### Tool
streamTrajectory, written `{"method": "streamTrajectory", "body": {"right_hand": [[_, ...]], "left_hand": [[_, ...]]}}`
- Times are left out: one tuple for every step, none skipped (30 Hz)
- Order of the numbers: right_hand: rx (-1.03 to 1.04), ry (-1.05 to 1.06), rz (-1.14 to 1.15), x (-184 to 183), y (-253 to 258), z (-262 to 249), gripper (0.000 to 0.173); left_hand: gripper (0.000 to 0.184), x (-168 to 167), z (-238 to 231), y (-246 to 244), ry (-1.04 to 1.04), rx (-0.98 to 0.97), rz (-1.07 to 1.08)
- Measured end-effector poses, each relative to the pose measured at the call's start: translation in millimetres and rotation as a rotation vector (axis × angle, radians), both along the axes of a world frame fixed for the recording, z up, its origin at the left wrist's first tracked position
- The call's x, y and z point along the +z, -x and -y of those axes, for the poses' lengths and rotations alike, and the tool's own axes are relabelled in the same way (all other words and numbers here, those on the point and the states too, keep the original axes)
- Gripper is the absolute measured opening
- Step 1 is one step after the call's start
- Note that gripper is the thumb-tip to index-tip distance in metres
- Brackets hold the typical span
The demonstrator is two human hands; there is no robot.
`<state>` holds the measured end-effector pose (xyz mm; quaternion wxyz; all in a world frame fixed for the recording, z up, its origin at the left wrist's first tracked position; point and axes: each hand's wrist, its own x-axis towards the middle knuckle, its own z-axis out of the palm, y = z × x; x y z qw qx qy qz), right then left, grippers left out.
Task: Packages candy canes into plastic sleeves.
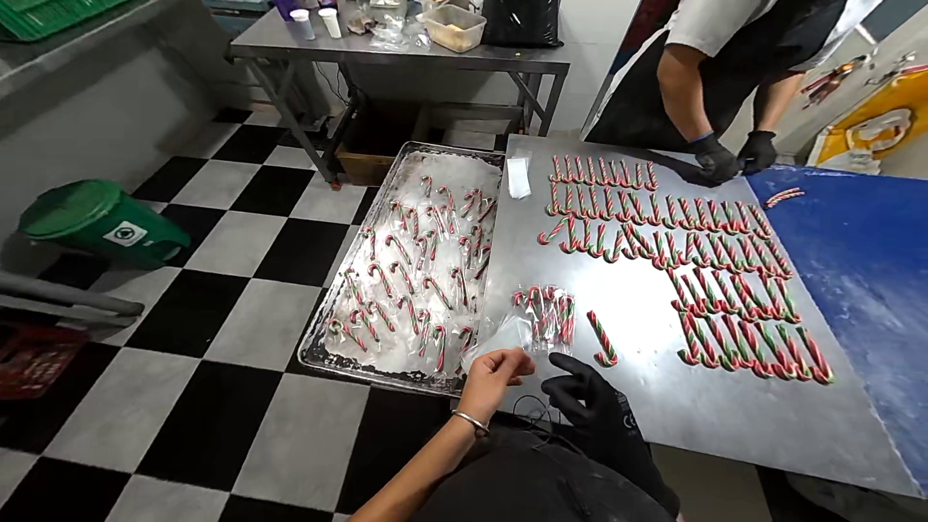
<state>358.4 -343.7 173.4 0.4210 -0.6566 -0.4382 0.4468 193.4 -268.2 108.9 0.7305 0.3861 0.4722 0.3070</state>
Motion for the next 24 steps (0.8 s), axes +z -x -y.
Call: {"method": "streamTrajectory", "body": {"right_hand": [[-0.025, 0.028, 0.005, -2.2, -0.8, 0.6, 0.039], [-0.047, 0.009, 0.011, -15.7, -5.7, 3.6, 0.04], [-0.081, 0.01, -0.009, -27.5, -11.7, 6.7, 0.042], [-0.103, 0.034, -0.036, -43.1, -21.3, 10.8, 0.045], [-0.136, 0.055, -0.068, -53.5, -29.1, 13.7, 0.047], [-0.175, 0.06, -0.1, -59.7, -34.5, 15.1, 0.048], [-0.201, 0.055, -0.116, -63.5, -38.7, 15.3, 0.049], [-0.217, 0.047, -0.113, -65.2, -40.8, 15.0, 0.05], [-0.225, 0.036, -0.1, -65.1, -41.7, 14.9, 0.05], [-0.232, 0.027, -0.094, -64.4, -42.2, 14.9, 0.049], [-0.242, 0.015, -0.094, -64.0, -42.6, 14.4, 0.048], [-0.251, 0.004, -0.097, -64.3, -43.3, 13.1, 0.049], [-0.253, -0.003, -0.099, -64.4, -45.1, 12.1, 0.049], [-0.256, 0.0, -0.095, -64.1, -47.4, 10.7, 0.049], [-0.261, 0.005, -0.093, -63.2, -49.6, 9.0, 0.048], [-0.261, 0.003, -0.091, -61.8, -51.5, 6.9, 0.048], [-0.258, -0.004, -0.086, -60.5, -53.7, 4.2, 0.048], [-0.246, -0.015, -0.08, -58.9, -55.7, 0.6, 0.047], [-0.229, -0.028, -0.078, -56.2, -57.2, -5.0, 0.048], [-0.208, -0.034, -0.084, -52.5, -58.5, -13.8, 0.048], [-0.186, -0.035, -0.096, -48.4, -60.3, -26.5, 0.048], [-0.161, -0.033, -0.119, -45.0, -62.0, -43.5, 0.047], [-0.138, -0.044, -0.161, -44.1, -63.5, -65.8, 0.046], [-0.103, -0.067, -0.208, -47.1, -64.7, -93.6, 0.046]], "left_hand": [[0.039, -2.6, -4.5, 1.4, -0.024, 0.032, 0.009], [0.04, -7.5, -12.8, 4.2, -0.074, 0.058, -0.049], [0.036, -16.5, -23.7, 8.4, -0.161, 0.055, -0.178], [0.031, -29.8, -35.9, 12.9, -0.251, 0.017, -0.33], [0.033, -43.1, -47.4, 15.5, -0.318, -0.057, -0.479], [0.044, -56.4, -58.0, 15.3, -0.361, -0.157, -0.604], [0.054, -67.1, -67.1, 12.1, -0.382, -0.254, -0.695], [0.06, -75.5, -74.1, 7.5, -0.403, -0.341, -0.771], [0.061, -81.8, -79.5, 2.1, -0.418, -0.414, -0.834], [0.056, -87.0, -83.6, -2.8, -0.431, -0.463, -0.877], [0.049, -89.9, -86.5, -5.9, -0.439, -0.482, -0.893], [0.043, -91.5, -88.7, -6.6, -0.441, -0.477, -0.883], [0.04, -91.7, -90.3, -5.4, -0.439, -0.464, -0.856], [0.038, -91.2, -91.5, -3.1, -0.439, -0.449, -0.818], [0.038, -90.8, -92.2, -0.8, -0.445, -0.436, -0.79], [0.038, -90.4, -92.8, 0.5, -0.45, -0.429, -0.781], [0.042, -90.1, -93.8, 0.3, -0.453, -0.429, -0.792], [0.049, -90.1, -95.7, -1.2, -0.454, -0.441, -0.825], [0.054, -90.3, -98.0, -3.0, -0.452, -0.472, -0.86], [0.055, -91.9, -100.6, -4.5, -0.455, -0.508, -0.886], [0.052, -94.4, -102.5, -5.4, -0.459, -0.534, -0.892], [0.048, -96.6, -103.5, -5.1, -0.46, -0.553, -0.883], [0.046, -97.6, -104.4, -3.7, -0.453, -0.568, -0.865], [0.045, -96.9, -106.1, -1.9, -0.45, -0.572, -0.852]]}}
